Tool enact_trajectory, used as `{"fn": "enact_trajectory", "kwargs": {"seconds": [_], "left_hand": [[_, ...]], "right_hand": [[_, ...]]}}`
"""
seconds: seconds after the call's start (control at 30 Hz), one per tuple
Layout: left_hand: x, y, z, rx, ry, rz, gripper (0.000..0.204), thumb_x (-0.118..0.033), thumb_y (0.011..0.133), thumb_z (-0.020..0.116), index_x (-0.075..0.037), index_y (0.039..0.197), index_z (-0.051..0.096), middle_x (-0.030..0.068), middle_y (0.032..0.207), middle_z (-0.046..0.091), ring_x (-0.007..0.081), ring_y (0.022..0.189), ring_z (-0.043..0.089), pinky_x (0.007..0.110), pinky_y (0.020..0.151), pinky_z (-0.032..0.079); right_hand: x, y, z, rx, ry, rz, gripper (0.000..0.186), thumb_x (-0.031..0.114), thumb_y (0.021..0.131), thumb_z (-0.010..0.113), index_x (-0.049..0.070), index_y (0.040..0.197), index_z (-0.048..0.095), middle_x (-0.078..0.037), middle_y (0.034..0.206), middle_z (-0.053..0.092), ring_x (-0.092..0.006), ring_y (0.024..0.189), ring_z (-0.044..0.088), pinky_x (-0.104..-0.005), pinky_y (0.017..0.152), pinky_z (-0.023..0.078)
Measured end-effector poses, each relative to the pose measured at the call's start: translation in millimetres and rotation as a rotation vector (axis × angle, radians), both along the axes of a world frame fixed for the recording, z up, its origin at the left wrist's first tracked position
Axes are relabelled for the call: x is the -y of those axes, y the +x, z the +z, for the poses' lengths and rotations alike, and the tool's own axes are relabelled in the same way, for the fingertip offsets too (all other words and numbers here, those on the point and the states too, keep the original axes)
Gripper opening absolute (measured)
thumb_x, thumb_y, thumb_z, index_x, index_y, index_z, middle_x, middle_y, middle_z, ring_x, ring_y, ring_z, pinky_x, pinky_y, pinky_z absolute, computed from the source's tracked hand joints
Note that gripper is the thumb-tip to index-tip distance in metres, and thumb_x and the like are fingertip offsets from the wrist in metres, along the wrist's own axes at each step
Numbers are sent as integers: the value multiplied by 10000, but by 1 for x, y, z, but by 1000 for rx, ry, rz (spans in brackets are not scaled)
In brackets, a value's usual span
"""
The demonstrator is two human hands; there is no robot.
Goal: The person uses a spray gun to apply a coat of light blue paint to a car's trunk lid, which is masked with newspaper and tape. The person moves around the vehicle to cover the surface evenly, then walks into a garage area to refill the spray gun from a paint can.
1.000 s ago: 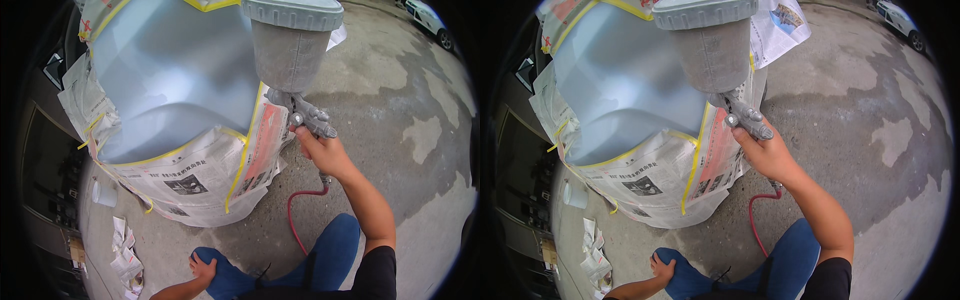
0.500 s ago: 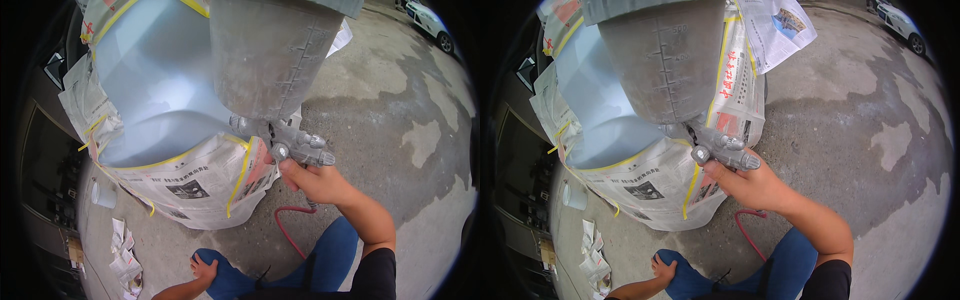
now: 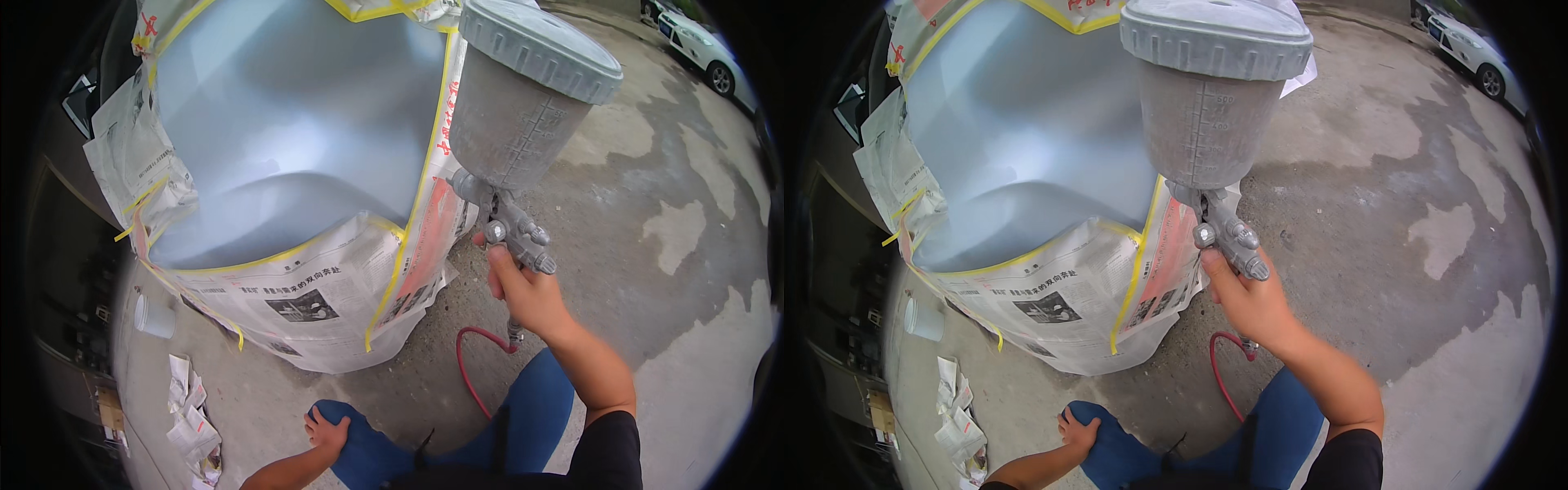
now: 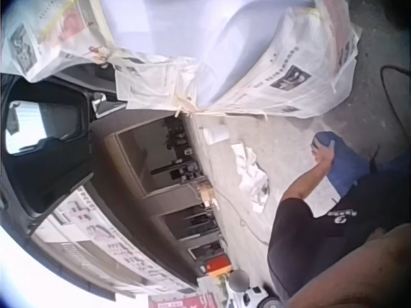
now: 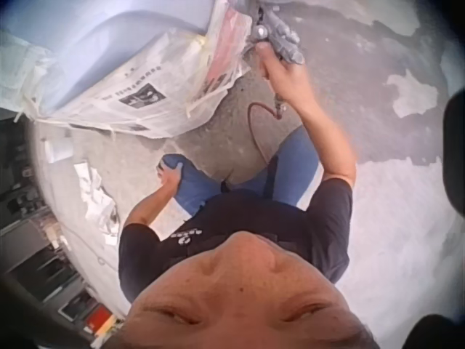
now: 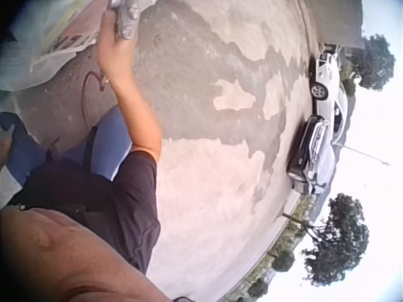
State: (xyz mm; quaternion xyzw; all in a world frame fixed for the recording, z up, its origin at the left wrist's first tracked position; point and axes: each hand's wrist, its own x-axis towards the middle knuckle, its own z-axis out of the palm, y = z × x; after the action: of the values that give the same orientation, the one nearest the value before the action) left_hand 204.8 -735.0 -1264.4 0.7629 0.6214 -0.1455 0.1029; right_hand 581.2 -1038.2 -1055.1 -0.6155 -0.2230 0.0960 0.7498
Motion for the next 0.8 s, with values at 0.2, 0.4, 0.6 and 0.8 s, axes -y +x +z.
{"fn": "enact_trajectory", "kwargs": {"seconds": [0.2,0.4,0.6,0.8], "left_hand": [[-36,24,-23,32,13,-104,817,-484,746,691,-117,1427,425,148,1489,383,359,1392,310,549,1087,321],[-42,36,-34,18,36,-164,760,-486,757,662,-112,1390,472,135,1431,452,344,1357,366,528,1088,317],[-53,31,-40,18,18,-164,745,-489,760,656,-116,1380,480,134,1421,459,342,1348,375,527,1083,321],[-58,33,-35,13,-14,-168,742,-489,769,652,-108,1383,481,140,1426,458,341,1347,379,521,1088,325]], "right_hand": [[-13,-39,-11,-77,88,210,278,183,1023,497,13,1242,515,12,749,528,-60,596,474,-229,545,397],[-36,-53,-12,-30,32,223,390,164,1000,572,23,1343,451,-6,931,557,-71,746,510,-243,666,436],[-35,-61,-32,-61,-65,39,429,103,988,565,17,1386,428,-31,1045,564,-105,885,528,-280,777,454],[-37,-71,-27,13,-111,-131,294,165,1015,484,-8,1248,533,0,729,526,-67,623,469,-251,562,382]]}}
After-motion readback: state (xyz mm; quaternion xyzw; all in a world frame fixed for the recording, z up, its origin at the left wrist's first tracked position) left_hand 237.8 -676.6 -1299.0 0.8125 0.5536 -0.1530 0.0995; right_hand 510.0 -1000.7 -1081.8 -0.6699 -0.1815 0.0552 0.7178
